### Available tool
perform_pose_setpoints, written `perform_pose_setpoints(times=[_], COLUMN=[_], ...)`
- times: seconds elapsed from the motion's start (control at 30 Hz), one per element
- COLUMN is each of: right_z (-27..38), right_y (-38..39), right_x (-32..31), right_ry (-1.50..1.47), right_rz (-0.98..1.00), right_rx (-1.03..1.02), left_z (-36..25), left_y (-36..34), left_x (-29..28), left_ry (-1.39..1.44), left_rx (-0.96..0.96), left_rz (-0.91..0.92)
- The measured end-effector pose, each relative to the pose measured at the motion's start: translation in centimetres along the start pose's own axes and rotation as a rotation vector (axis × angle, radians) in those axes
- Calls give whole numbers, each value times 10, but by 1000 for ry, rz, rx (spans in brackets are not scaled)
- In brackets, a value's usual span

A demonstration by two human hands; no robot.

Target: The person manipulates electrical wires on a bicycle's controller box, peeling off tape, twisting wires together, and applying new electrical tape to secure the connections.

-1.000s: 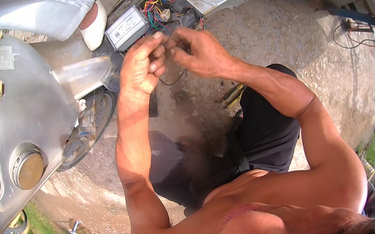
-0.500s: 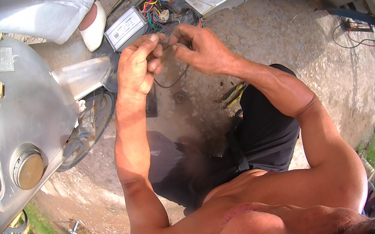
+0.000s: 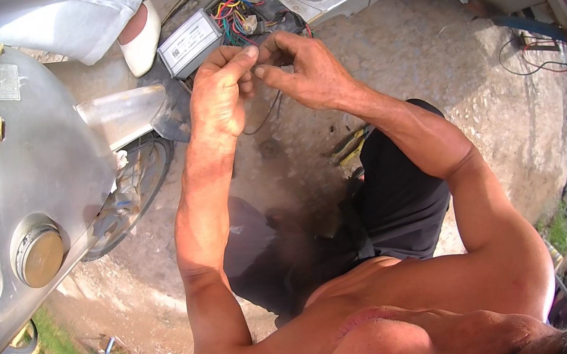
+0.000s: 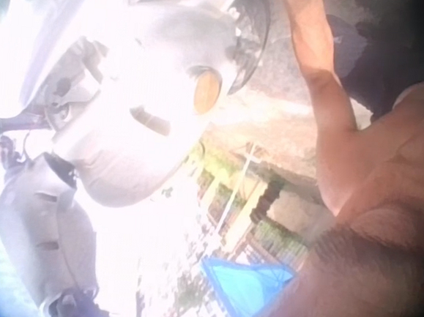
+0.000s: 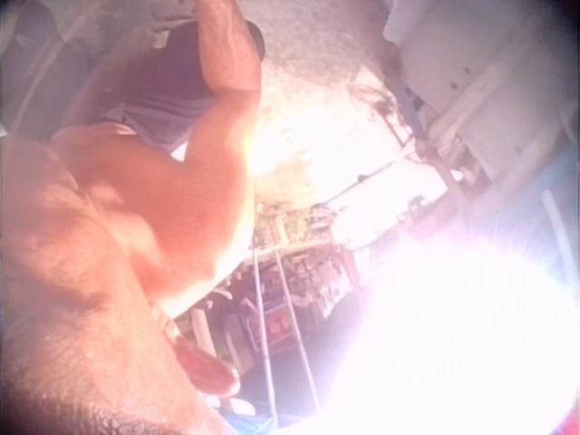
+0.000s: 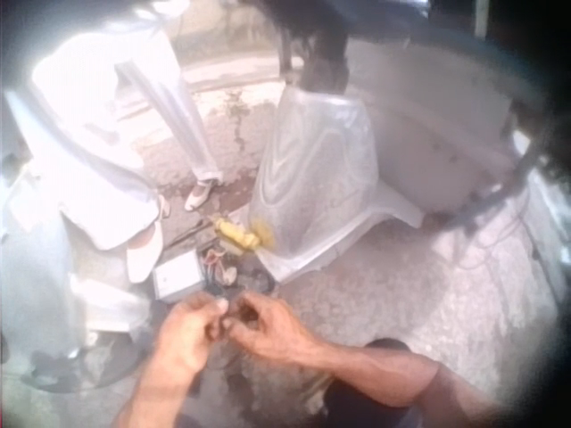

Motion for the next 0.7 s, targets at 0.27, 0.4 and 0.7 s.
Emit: perform_pose_setpoints(times=[0.27,0.4,0.7], right_z=[1,-8,-13], right_y=[-8,-10,-15], right_x=[-3,0,2], right_ry=[-242,-246,-248], right_rz=[18,40,21], right_rx=[169,175,124], left_z=[-4,-7,-1], left_y=[2,5,2], left_x=[-2,-4,-7], left_ry=[-53,101,-15], left_rx=[-54,-130,-95], left_rz=[93,91,106])
Point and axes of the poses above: each hand's wrist, its own y-axis away from the middle knuckle, its own x-axis out of the palm, z = x × y, the point moved 3 cm from there along -y, towards the middle knuckle, and after that the axes turned 1 degree about -z, right-handed, at the moved point
